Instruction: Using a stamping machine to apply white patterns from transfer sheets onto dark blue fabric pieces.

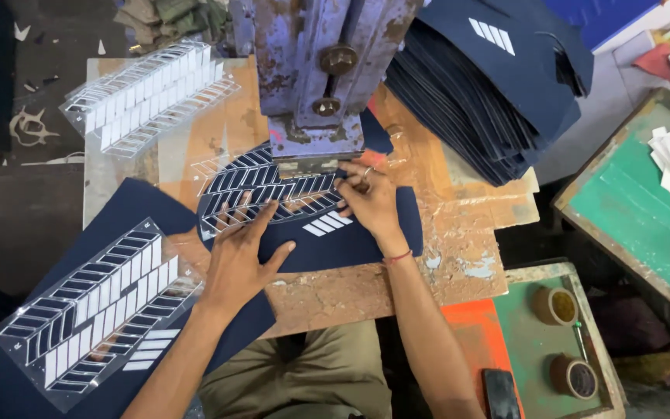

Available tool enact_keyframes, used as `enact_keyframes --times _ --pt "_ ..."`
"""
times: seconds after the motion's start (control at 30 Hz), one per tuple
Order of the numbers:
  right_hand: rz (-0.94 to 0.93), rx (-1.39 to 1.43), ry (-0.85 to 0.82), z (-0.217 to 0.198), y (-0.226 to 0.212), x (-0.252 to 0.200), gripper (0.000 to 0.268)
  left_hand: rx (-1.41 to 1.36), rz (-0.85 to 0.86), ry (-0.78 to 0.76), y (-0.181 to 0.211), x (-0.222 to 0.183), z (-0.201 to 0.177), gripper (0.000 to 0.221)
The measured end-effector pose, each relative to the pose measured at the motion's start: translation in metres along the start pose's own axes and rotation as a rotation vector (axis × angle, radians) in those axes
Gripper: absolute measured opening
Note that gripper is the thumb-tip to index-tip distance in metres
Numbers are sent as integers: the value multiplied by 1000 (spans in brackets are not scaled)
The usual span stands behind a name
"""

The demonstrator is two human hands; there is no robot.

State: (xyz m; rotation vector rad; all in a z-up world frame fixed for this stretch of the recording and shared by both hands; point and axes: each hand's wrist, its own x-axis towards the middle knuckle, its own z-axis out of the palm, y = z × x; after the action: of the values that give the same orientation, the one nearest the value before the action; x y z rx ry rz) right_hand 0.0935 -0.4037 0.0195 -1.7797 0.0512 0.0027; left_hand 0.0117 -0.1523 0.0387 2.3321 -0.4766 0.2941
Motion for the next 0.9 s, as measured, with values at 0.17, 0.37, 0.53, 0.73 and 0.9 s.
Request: enact_keyframes --times 0.17,0.37,0.53,0.73,0.9 --pt "52 30 15 0 -1 1 36 33 90 60 0 3 2 69" --pt "40 25 36 1 -1 4 35 48 70 44 0 7 -1 69" --pt "44 -35 -44 -15 16 -19 25 -56 -2 -106 6 2 -42 76" --pt "40 -112 62 -41 -15 -100 39 721 -294 36 -87 -59 -157 93" --pt "-209 -327 -43 -34 -69 -143 46 319 -966 -225 -127 -131 -176 65"
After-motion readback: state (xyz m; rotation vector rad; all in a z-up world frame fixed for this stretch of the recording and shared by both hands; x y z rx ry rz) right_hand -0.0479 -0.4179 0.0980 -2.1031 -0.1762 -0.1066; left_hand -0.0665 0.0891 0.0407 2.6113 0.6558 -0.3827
